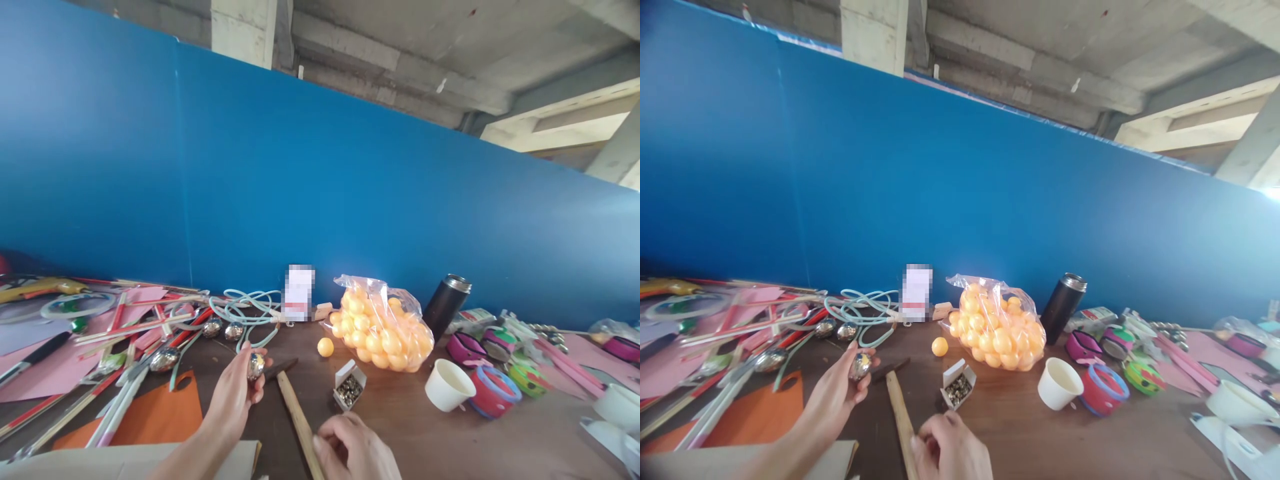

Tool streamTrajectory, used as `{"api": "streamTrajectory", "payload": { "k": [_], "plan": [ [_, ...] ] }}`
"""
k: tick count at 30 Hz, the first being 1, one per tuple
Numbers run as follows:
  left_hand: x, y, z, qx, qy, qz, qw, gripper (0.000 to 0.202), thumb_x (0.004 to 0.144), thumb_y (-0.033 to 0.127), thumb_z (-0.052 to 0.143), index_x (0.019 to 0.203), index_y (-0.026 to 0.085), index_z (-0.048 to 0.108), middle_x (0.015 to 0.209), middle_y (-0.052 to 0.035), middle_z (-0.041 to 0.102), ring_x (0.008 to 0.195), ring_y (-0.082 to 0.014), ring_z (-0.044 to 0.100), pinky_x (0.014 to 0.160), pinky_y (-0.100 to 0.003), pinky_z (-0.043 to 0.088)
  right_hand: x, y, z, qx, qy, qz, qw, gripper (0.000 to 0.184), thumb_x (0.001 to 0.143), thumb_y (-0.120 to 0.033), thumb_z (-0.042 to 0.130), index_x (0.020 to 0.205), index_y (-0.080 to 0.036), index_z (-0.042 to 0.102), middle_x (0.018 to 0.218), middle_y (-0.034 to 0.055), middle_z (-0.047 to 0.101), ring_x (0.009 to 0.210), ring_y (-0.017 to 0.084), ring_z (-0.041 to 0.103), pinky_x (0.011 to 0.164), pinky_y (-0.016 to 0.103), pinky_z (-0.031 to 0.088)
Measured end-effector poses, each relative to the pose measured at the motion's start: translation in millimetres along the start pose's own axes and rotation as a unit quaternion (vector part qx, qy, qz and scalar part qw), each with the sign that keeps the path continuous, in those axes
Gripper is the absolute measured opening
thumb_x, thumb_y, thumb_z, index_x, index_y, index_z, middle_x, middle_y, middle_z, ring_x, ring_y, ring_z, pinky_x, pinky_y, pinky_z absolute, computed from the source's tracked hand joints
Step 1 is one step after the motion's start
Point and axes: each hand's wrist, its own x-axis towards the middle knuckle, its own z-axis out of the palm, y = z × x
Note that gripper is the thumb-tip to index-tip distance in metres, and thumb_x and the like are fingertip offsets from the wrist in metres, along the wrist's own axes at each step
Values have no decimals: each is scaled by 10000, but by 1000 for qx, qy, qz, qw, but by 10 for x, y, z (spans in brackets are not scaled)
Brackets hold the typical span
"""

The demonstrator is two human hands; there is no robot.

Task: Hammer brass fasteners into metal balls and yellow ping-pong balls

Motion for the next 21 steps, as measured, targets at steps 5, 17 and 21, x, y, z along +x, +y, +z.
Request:
{"api": "streamTrajectory", "payload": {
  "k": [5, 17, 21],
  "plan": [
    [-38, 13, 43, 28, 0, 3, 1000, 379, 694, 467, 606, 871, 133, 579, 697, -32, 604, 401, -55, 403, 340, -194, 268, 168, 208, -219, 12, 85, 45, 995, 229, 863, -313, 388, 794, -271, 602, 817, -16, 625, 706, 141, 605, 642, 233, 417],
    [-22, -4, 68, 46, -16, -7, 999, 394, 675, 499, 599, 859, 152, 560, 670, -11, 608, 392, -53, 407, 336, -195, 272, 513, 440, -125, -81, 74, 98, 989, 109, 792, -275, 471, 777, -288, 578, 872, -18, 589, 725, 166, 608, 526, 242, 299],
    [-24, -11, 68, 58, -19, -4, 998, 407, 689, 527, 578, 861, 158, 551, 663, -5, 602, 390, -55, 409, 337, -195, 270, 526, 428, -98, -81, 82, 98, 989, 128, 816, -271, 433, 759, -275, 548, 884, -18, 588, 709, 172, 605, 509, 247, 291]
  ]
}}
